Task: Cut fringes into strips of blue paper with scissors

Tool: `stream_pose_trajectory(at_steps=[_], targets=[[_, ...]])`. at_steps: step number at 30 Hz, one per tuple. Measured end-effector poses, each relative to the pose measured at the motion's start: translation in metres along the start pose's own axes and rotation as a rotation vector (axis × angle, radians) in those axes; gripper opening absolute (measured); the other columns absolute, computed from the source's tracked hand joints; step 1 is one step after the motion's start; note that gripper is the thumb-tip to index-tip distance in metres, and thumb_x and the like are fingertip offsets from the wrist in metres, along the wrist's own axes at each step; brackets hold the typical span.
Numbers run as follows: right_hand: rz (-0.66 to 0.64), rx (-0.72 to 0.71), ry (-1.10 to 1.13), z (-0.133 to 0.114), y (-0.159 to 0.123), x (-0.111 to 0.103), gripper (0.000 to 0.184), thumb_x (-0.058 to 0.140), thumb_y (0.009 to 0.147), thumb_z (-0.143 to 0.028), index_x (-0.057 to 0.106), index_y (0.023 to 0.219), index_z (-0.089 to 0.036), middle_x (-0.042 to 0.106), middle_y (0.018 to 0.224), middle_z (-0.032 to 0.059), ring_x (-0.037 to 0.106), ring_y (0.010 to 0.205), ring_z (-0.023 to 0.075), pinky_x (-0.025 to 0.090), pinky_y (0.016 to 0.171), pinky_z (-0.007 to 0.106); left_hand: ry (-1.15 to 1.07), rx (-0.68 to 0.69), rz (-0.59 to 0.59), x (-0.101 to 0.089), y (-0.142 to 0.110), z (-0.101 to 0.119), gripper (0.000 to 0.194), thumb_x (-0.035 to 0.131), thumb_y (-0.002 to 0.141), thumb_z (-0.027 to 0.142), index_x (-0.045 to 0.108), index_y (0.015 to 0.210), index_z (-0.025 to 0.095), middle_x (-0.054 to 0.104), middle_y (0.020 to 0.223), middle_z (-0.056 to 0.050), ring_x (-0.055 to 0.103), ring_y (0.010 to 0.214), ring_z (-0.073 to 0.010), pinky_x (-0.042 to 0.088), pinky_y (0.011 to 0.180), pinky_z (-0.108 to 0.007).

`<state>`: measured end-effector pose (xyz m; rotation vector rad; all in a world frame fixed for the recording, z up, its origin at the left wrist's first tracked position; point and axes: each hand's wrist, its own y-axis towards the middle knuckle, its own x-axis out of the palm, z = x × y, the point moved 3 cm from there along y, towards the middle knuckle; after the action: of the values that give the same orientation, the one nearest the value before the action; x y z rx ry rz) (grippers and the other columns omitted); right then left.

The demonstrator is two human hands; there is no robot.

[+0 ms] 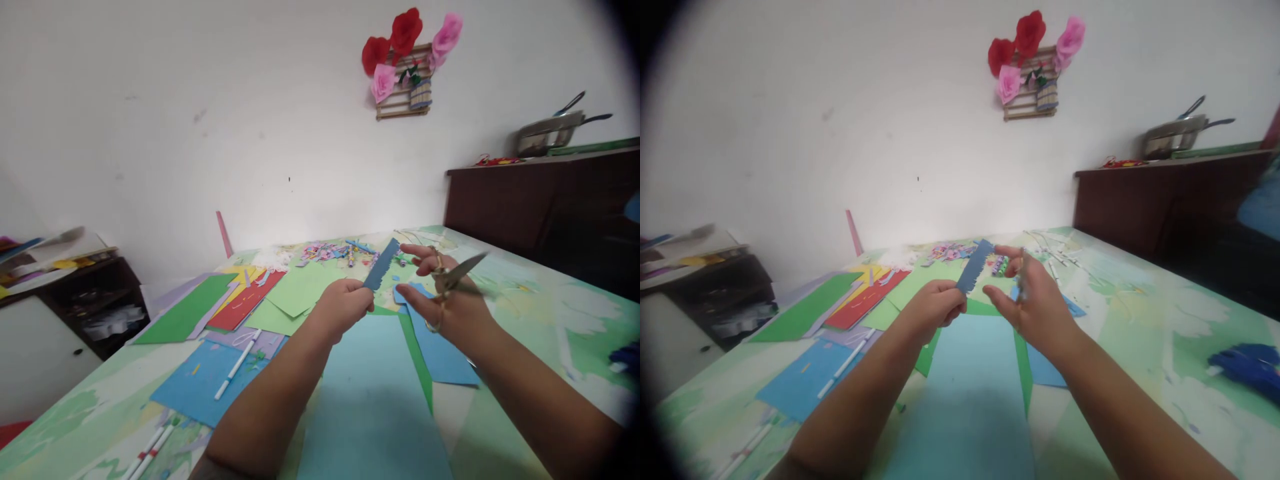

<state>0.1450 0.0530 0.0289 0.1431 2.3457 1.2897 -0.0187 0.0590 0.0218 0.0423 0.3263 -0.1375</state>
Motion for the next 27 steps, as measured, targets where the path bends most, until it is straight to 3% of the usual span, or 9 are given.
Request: stream_pose_trajectory(at_steps=[4, 8, 13, 15, 18, 21, 24, 26, 27], targets=[[0.032, 0.263, 0.361, 0.012, 0.004, 0.002, 0.023, 0.065, 0.069, -0.028, 0.042, 0.070, -0.024, 0.059, 0.088, 0.0001, 0.057, 0.082, 0.0184, 0.043, 0.072, 0.033, -0.044, -0.059, -0.137, 0.004, -0.003, 0.003, 0.012, 0.045, 0.055, 0.015, 0.048, 0.044, 0.016, 0.036, 0.036, 0.006, 0.027, 0.034, -0.0051, 0.017, 0.035, -0.020], [0.075, 0.565, 0.661, 0.017, 0.003, 0.009, 0.022, 0.068, 0.064, -0.026, 0.047, 0.065, -0.022, 0.050, 0.059, -0.0050, 0.050, 0.059, 0.0122, 0.038, 0.057, 0.027, -0.088, -0.107, -0.268, 0.009, -0.006, 0.006, 0.013, 0.044, 0.055, 0.013, 0.045, 0.043, 0.016, 0.031, 0.032, 0.007, 0.023, 0.031, -0.0040, 0.014, 0.035, -0.020], [0.043, 0.650, 0.832, 0.017, 0.003, 0.012, 0.023, 0.069, 0.062, -0.030, 0.047, 0.060, -0.021, 0.051, 0.054, -0.0040, 0.050, 0.053, 0.0125, 0.039, 0.051, 0.027, -0.088, -0.050, -0.327, 0.003, -0.012, 0.010, 0.012, 0.049, 0.060, 0.019, 0.049, 0.049, 0.015, 0.032, 0.038, 0.007, 0.025, 0.035, -0.0043, 0.016, 0.037, -0.020], [0.007, 0.679, 0.864, 0.018, 0.003, 0.010, 0.020, 0.065, 0.066, -0.032, 0.050, 0.058, -0.021, 0.053, 0.053, -0.0024, 0.049, 0.050, 0.0121, 0.040, 0.051, 0.028, -0.024, 0.111, -0.258, -0.004, -0.014, 0.013, 0.010, 0.052, 0.064, 0.024, 0.054, 0.060, 0.015, 0.036, 0.046, 0.006, 0.031, 0.042, -0.0059, 0.024, 0.041, -0.020], [-0.037, 0.723, 0.879, 0.015, 0.002, 0.009, 0.023, 0.058, 0.071, -0.036, 0.053, 0.054, -0.021, 0.055, 0.051, -0.0003, 0.048, 0.048, 0.0123, 0.043, 0.054, 0.030, 0.309, 0.681, 0.060, -0.015, -0.022, 0.025, 0.026, 0.056, 0.068, 0.025, 0.057, 0.092, 0.017, 0.052, 0.075, -0.002, 0.048, 0.071, -0.0137, 0.042, 0.065, -0.029], [-0.101, 0.749, 0.862, 0.006, -0.003, 0.017, 0.028, 0.056, 0.072, -0.037, 0.050, 0.049, -0.021, 0.052, 0.047, -0.0002, 0.051, 0.050, 0.0142, 0.045, 0.060, 0.033, 0.575, 1.122, 0.258, -0.012, -0.032, 0.029, 0.036, 0.058, 0.073, 0.023, 0.054, 0.109, 0.020, 0.050, 0.106, -0.009, 0.044, 0.104, -0.0217, 0.035, 0.092, -0.041], [-0.190, 0.756, 0.797, -0.003, -0.008, 0.026, 0.031, 0.055, 0.072, -0.039, 0.047, 0.047, -0.021, 0.049, 0.045, -0.0002, 0.053, 0.054, 0.0163, 0.046, 0.062, 0.034, 0.558, 1.298, 0.290, -0.008, -0.036, 0.029, 0.018, 0.053, 0.078, 0.015, 0.061, 0.093, 0.022, 0.055, 0.105, -0.008, 0.044, 0.110, -0.0215, 0.033, 0.097, -0.042], [-0.226, 0.750, 0.714, -0.004, -0.008, 0.025, 0.031, 0.055, 0.072, -0.042, 0.049, 0.051, -0.021, 0.050, 0.049, 0.0007, 0.053, 0.055, 0.0172, 0.045, 0.058, 0.034, 0.396, 1.279, 0.242, -0.009, -0.037, 0.030, 0.014, 0.050, 0.079, 0.012, 0.061, 0.084, 0.021, 0.061, 0.099, -0.007, 0.048, 0.108, -0.0206, 0.036, 0.096, -0.041], [-0.222, 0.741, 0.645, -0.002, -0.007, 0.021, 0.031, 0.055, 0.072, -0.045, 0.050, 0.054, -0.020, 0.051, 0.052, 0.0010, 0.052, 0.055, 0.0169, 0.043, 0.055, 0.033, 0.279, 1.207, 0.212, -0.011, -0.036, 0.030, 0.013, 0.049, 0.081, 0.014, 0.061, 0.083, 0.020, 0.064, 0.096, -0.007, 0.051, 0.106, -0.0200, 0.039, 0.094, -0.040]])
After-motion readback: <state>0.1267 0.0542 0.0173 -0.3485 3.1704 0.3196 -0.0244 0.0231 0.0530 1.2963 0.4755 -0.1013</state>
